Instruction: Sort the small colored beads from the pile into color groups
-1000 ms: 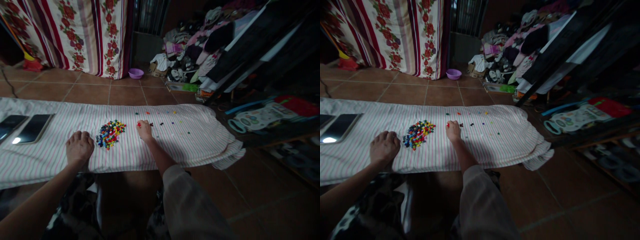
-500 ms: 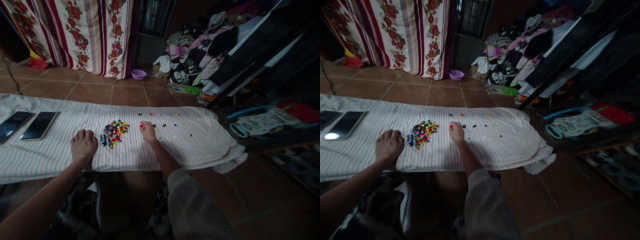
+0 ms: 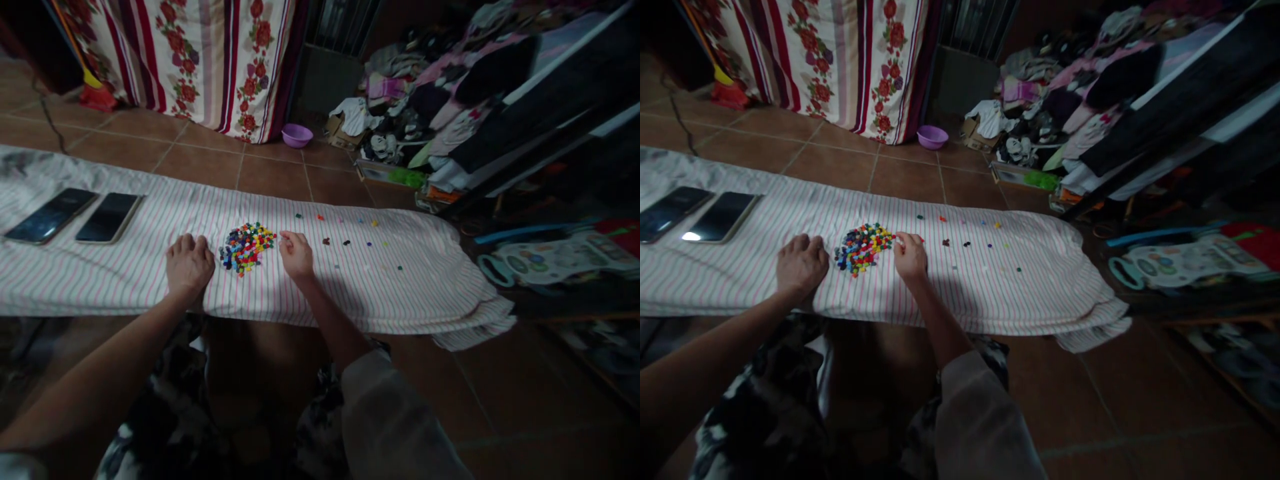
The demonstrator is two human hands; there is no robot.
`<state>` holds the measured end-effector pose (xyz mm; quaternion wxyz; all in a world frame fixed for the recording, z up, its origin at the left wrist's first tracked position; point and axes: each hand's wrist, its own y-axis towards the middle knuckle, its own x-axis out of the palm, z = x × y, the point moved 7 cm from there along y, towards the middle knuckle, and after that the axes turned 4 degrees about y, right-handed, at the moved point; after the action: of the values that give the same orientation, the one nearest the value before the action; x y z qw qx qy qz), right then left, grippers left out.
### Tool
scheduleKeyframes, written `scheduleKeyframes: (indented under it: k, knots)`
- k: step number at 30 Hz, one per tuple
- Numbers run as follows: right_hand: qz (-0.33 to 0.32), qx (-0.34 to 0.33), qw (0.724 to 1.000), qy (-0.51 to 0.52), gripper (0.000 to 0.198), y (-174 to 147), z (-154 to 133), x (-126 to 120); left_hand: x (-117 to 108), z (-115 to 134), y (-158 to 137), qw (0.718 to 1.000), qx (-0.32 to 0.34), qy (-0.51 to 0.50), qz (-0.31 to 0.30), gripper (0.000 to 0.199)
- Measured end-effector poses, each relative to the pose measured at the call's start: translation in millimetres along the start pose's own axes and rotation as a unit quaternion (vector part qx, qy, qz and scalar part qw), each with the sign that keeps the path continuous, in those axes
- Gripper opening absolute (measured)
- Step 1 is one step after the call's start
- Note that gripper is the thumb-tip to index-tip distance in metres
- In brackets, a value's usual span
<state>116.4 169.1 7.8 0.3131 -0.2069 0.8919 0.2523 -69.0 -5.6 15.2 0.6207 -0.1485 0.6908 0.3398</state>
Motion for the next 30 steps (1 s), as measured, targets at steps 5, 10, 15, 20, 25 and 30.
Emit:
scheduleKeyframes:
  k: [5,10,15,20,25,30]
  knots:
    - [-0.01,0.013,1.0,0.012,0.031,-13,-13,32,6,-3,0,1.0,-0.003,-0.021,0.007,0.036]
    - [-0.002,0.065,0.997,-0.046,0.033,-11,-5,38,7,-3,-1,0.999,-0.008,-0.047,0.013,0.036]
    - [-0.016,0.096,0.99,-0.099,0.031,-9,-10,36,5,-2,0,0.999,-0.009,-0.031,0.023,0.036]
    - [-0.019,0.077,0.99,-0.119,0.023,-11,-13,36,6,-2,0,0.999,-0.01,-0.026,0.027,0.034]
    - [0.0,0.044,0.996,-0.077,0.017,-13,-9,36,6,-2,0,0.999,-0.011,-0.023,0.026,0.035]
    - [0.042,0.021,0.999,-0.001,0.018,-17,-6,32,3,0,0,1.0,-0.005,-0.008,0.028,0.035]
